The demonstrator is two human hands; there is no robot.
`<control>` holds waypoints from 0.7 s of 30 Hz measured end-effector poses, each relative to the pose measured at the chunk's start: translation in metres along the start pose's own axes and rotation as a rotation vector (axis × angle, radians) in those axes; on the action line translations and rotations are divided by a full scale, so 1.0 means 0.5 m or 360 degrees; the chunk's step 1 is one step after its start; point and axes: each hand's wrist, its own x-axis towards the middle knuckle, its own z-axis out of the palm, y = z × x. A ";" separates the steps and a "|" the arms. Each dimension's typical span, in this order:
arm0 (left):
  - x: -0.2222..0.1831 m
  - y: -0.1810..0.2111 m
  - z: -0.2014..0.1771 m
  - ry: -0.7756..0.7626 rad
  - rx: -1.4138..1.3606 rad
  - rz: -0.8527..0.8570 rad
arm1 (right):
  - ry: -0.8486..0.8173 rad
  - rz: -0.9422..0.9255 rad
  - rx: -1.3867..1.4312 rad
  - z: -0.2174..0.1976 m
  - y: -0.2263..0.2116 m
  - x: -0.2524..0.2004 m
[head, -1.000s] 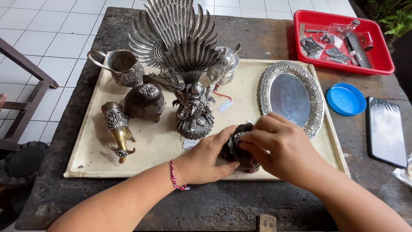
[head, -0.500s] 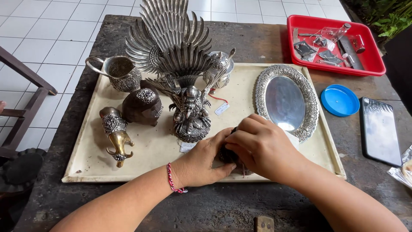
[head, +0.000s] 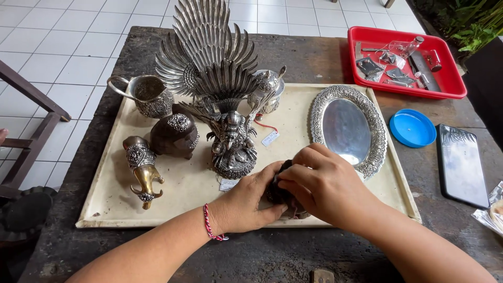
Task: Polishing a small silver ornament with a cloth to clean its surface
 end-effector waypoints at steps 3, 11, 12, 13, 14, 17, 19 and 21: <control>-0.004 -0.003 0.001 -0.0001 -0.0006 0.0026 | -0.0160 0.0047 -0.0111 -0.028 -0.008 -0.009; -0.001 -0.001 0.002 0.0006 0.0015 -0.0059 | 0.0076 -0.0081 0.0016 0.013 0.001 0.010; 0.000 0.003 0.000 0.0008 0.0012 -0.0021 | 0.0001 -0.0045 0.0000 0.007 0.001 0.010; 0.000 0.006 -0.001 0.0011 0.0006 0.0016 | -0.0078 -0.0007 -0.0016 0.001 0.001 0.008; -0.002 0.003 0.001 0.0009 0.0007 0.0019 | -0.0076 -0.0006 -0.0018 -0.011 -0.003 0.003; -0.004 -0.004 0.000 -0.0032 0.0036 -0.0051 | -0.0223 0.0052 -0.0119 -0.034 -0.008 -0.008; -0.003 -0.004 0.001 -0.0024 0.0016 -0.0051 | -0.0217 0.0122 -0.0113 -0.033 -0.007 -0.015; -0.003 -0.001 0.001 -0.0025 0.0023 -0.0078 | -0.0097 0.0080 -0.0008 -0.010 0.001 -0.007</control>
